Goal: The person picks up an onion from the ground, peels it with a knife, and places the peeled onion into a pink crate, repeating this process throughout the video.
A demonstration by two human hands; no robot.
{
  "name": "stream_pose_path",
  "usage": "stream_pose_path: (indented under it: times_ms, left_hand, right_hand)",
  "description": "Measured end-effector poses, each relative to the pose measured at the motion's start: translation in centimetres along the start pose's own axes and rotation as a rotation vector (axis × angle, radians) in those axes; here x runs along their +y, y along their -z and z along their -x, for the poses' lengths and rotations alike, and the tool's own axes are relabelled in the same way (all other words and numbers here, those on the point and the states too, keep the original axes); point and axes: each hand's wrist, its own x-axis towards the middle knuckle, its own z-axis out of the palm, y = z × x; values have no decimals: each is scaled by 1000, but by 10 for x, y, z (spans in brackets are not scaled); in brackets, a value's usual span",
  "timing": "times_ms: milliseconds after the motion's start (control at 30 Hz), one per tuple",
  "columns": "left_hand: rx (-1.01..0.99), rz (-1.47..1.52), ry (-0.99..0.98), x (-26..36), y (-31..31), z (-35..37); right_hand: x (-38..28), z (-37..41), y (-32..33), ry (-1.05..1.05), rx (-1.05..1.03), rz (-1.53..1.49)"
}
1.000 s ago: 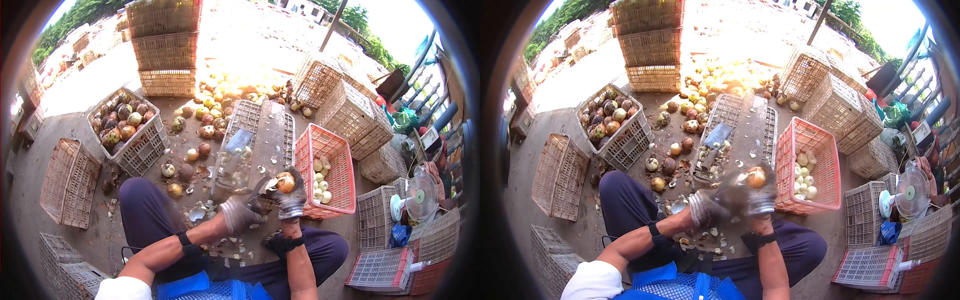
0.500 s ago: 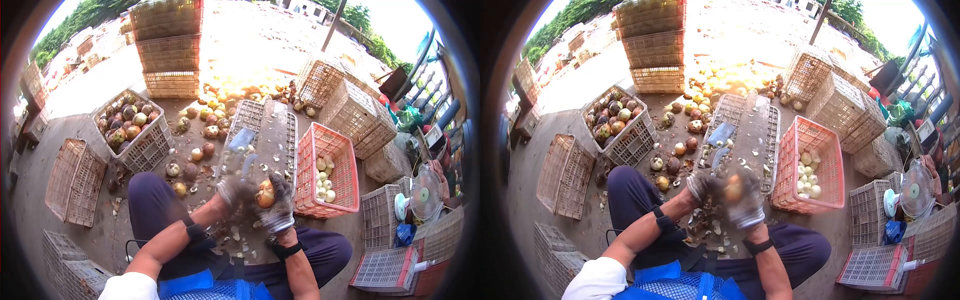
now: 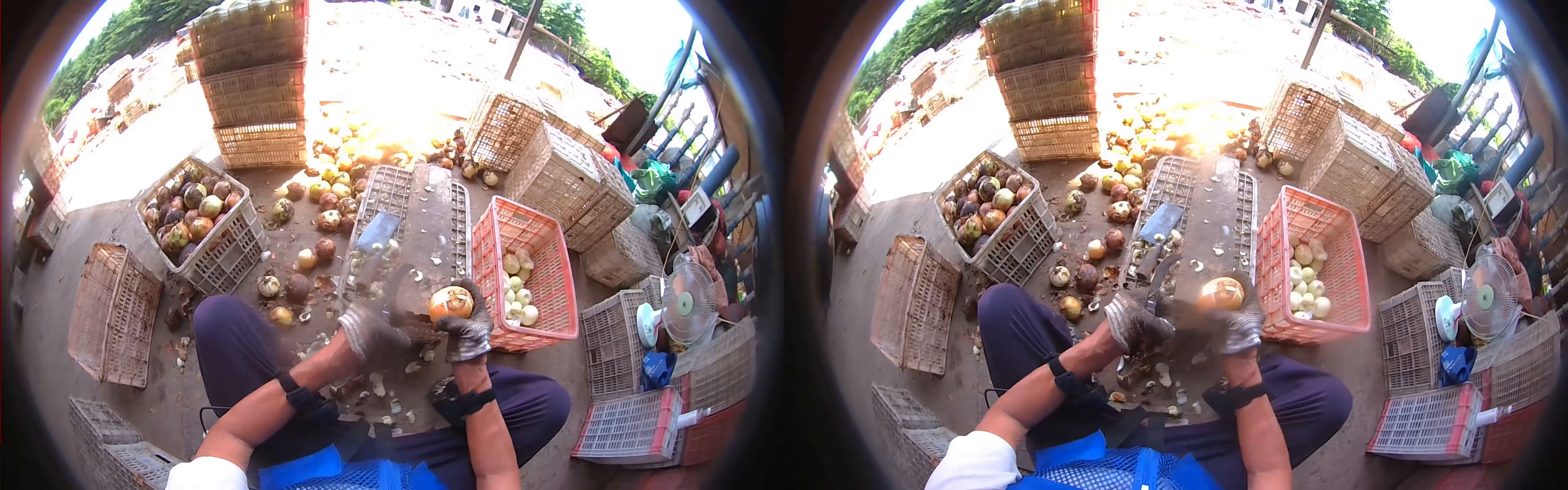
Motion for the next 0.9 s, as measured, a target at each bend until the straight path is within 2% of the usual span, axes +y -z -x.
stream_pose_path:
  times_ms: [67,133,200,267,333,367,433,467,500,600,633,733,767,867,900]
  left_hand:
    - [16,492,335,2,-16,-5]
    - [25,327,288,5,-17,0]
    - [117,755,625,18,-22,-2]
    - [147,644,440,16,-18,1]
    - [248,962,656,25,-13,-1]
    - [263,1007,539,32,-10,-2]
    - [278,1085,306,40,-6,-3]
    - [274,820,312,31,-7,-4]
    - [268,558,313,14,-10,-6]
    - [243,-43,234,-10,-21,-4]
    - [233,-218,189,-12,-23,-3]
    - [199,-89,-19,-10,-27,2]
    - [147,-160,-1,7,-22,1]
    - [195,-186,-151,3,-19,4]
    - [191,33,10,3,-19,7]
  right_hand:
    - [-13,-1,-3,47,-33,-37]
    - [-12,-3,-2,53,-123,-63]
    - [-8,1,-12,-2,-210,-121]
    - [-8,5,-25,-51,-291,-111]
    - [4,3,-17,-103,-209,100]
    - [9,-3,-15,-19,-247,198]
    - [13,-13,-9,-41,-235,484]
    - [9,-15,-13,-51,-221,628]
    - [6,-8,-17,-40,-194,592]
    - [6,-5,-17,-259,-266,555]
    - [12,-2,-17,-180,-301,504]
    - [-6,12,-18,-400,-289,17]
    - [-5,10,-13,-483,-283,-139]
    - [10,3,-4,-420,-200,-205]
    - [23,-2,6,-297,-236,-87]
